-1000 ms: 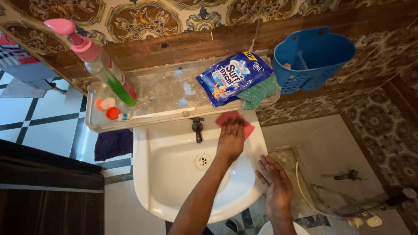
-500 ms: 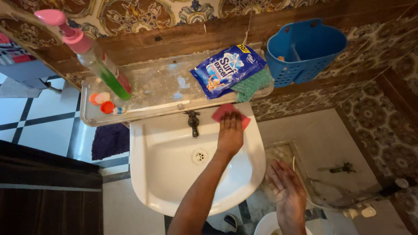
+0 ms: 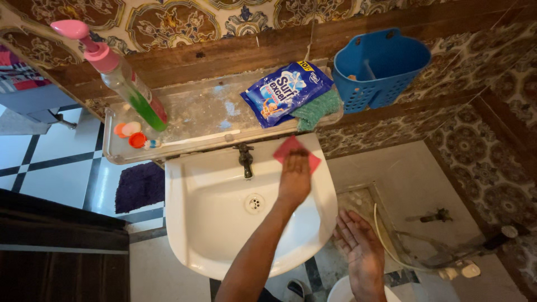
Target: The person wipes the interior and rim of a white bathroom sink using a pink cloth. They repeatedly rub the basin, faucet, and surrounding countertop area, occasionally rinsing the cloth under the tap.
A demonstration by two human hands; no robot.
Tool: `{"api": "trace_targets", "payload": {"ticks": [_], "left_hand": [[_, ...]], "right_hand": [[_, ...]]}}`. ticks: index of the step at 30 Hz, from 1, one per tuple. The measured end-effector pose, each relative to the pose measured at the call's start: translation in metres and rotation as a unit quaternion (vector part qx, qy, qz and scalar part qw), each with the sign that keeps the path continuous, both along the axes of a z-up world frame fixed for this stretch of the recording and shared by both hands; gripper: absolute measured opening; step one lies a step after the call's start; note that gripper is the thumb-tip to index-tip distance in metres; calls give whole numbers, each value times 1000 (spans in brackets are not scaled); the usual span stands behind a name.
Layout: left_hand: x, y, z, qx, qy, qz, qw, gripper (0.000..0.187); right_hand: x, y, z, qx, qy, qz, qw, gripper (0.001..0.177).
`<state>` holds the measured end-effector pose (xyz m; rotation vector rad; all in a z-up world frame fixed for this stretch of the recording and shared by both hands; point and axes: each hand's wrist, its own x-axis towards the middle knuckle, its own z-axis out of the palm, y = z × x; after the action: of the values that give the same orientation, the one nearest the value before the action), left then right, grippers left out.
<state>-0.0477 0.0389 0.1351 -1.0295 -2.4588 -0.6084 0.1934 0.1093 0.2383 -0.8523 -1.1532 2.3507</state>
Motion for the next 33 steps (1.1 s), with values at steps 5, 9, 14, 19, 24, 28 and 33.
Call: {"api": "trace_targets", "payload": {"ticks": [5,9,14,19,24,28,33], "left_hand": [[15,-11,12,52,-85,-83,992,49],[17,-27,19,41,-66,-144,986,46],[-9,-5,28,11,-54,-91,994,51],[-6,16,18,-39,-21,-113,993,51],[9,3,14,-46,-28,-233,971,48],[-23,17,27,-67,-69,-148,984,55],[-31,23,17,-11,-11,-82,997,47]], "right_hand": [[6,4,-11,-26,21,-9,999,47],[4,2,-8,-32,10,-13,999,48],[6,5,-1,-5,-69,-22,997,47],[16,11,-14,-4,-55,-37,998,46],[26,22,-30,2,-18,-43,999,48],[35,27,-31,8,-3,-47,999,50],[43,19,-27,38,-18,-33,999,52]]}}
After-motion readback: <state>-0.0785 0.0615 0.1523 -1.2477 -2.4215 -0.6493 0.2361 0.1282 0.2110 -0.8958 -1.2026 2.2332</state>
